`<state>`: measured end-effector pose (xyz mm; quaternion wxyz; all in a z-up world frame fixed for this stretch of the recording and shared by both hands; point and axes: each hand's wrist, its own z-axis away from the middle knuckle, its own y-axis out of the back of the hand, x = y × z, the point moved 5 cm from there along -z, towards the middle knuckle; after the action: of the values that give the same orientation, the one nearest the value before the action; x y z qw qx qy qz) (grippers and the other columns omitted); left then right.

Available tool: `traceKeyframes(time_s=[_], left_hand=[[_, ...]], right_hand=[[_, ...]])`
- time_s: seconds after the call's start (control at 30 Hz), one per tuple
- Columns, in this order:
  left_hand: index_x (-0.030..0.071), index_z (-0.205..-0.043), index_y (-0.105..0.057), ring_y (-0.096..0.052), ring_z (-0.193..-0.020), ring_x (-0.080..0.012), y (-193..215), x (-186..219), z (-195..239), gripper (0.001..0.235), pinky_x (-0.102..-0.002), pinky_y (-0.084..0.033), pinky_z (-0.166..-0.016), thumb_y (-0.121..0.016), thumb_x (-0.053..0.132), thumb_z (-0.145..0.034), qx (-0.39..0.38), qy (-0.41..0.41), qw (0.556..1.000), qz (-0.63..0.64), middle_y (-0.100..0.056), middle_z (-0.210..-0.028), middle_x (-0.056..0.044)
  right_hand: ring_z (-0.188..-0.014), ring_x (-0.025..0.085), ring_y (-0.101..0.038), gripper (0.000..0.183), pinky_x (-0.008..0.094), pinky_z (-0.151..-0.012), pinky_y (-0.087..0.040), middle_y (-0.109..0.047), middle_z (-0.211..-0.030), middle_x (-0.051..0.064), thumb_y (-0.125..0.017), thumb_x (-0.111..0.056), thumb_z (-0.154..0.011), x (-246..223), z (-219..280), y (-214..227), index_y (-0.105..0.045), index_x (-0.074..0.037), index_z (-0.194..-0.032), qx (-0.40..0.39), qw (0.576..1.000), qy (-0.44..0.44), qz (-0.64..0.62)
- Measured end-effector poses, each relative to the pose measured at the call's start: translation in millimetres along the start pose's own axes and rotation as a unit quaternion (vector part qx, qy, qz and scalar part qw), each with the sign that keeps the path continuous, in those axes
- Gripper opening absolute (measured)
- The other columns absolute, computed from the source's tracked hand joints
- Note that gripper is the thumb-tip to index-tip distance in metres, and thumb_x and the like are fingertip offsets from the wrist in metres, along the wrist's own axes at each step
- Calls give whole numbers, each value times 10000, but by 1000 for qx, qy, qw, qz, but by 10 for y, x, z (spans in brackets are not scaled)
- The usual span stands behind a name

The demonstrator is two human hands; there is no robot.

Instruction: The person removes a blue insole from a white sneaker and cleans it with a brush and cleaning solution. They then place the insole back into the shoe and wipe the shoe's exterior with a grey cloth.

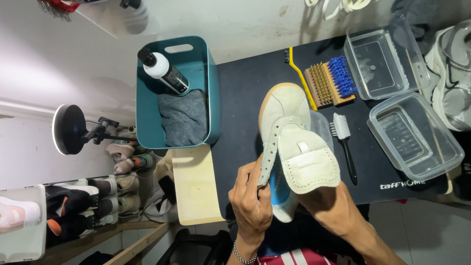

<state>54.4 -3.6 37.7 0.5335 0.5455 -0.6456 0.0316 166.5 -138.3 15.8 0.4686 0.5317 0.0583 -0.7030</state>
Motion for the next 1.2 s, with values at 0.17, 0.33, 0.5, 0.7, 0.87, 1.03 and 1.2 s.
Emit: traceKeyframes(time_s=[0.17,0.33,0.5,0.7,0.87,1.03,1.2], left_hand=[[32,-1299,-673,-604,-721,-221,22,-14,10,486,-346,-468,-552,-320,247,-1042,-21,26,999,31,-650,-1009,-127],[50,-1314,-685,-524,-644,-164,65,-9,-5,450,-318,-421,-542,-430,271,-1016,-46,86,991,95,-629,-978,-98],[-14,-1075,-726,-581,-639,-187,66,-63,43,447,-336,-445,-526,-398,288,-1034,-24,140,984,110,-648,-970,-122],[-8,-876,-651,-580,-738,-227,99,-71,-53,368,-360,-449,-658,-422,245,-1013,19,167,983,73,-632,-926,-90],[-20,-801,-622,-555,-698,-214,47,185,-92,308,-357,-425,-601,-461,165,-986,38,163,984,63,-607,-882,-79],[-20,-929,-667,-620,-787,-258,-28,627,-43,320,-367,-483,-658,-450,197,-1021,1,97,994,41,-623,-1000,-136],[13,-1410,-592,-637,-900,-228,-63,849,119,589,-351,-517,-732,-343,426,-1073,-46,38,996,71,-606,-1105,-145]], right_hand=[[-608,170,-676,241,336,-581,-518,-765,-696,70,-731,-315,-835,140,22,-28,-736,-75,-861,-13,1000,4,-10],[-404,184,-580,371,355,-437,-444,-693,-475,84,-684,-328,-870,331,10,-59,-727,-39,-640,-21,999,10,-22],[-532,130,-440,250,322,-519,-378,-507,-563,-22,-713,-286,-835,294,58,-78,-649,-94,-689,9,999,45,6],[-966,153,-690,635,236,-726,-662,-627,-1147,116,-684,-611,-823,-224,377,-16,-577,-85,-1162,132,938,319,-9],[-1202,326,-647,819,438,-977,-625,-483,-1440,232,-835,-596,-720,-231,554,-36,-551,-144,-1341,173,918,345,93],[-1234,386,-670,617,383,-996,-623,-533,-1387,280,-960,-356,-727,-272,728,189,-607,-98,-1162,286,889,331,133],[-1156,243,-695,470,296,-943,-551,-616,-1346,205,-950,-236,-680,-179,1018,480,-553,-73,-872,342,891,292,59]])
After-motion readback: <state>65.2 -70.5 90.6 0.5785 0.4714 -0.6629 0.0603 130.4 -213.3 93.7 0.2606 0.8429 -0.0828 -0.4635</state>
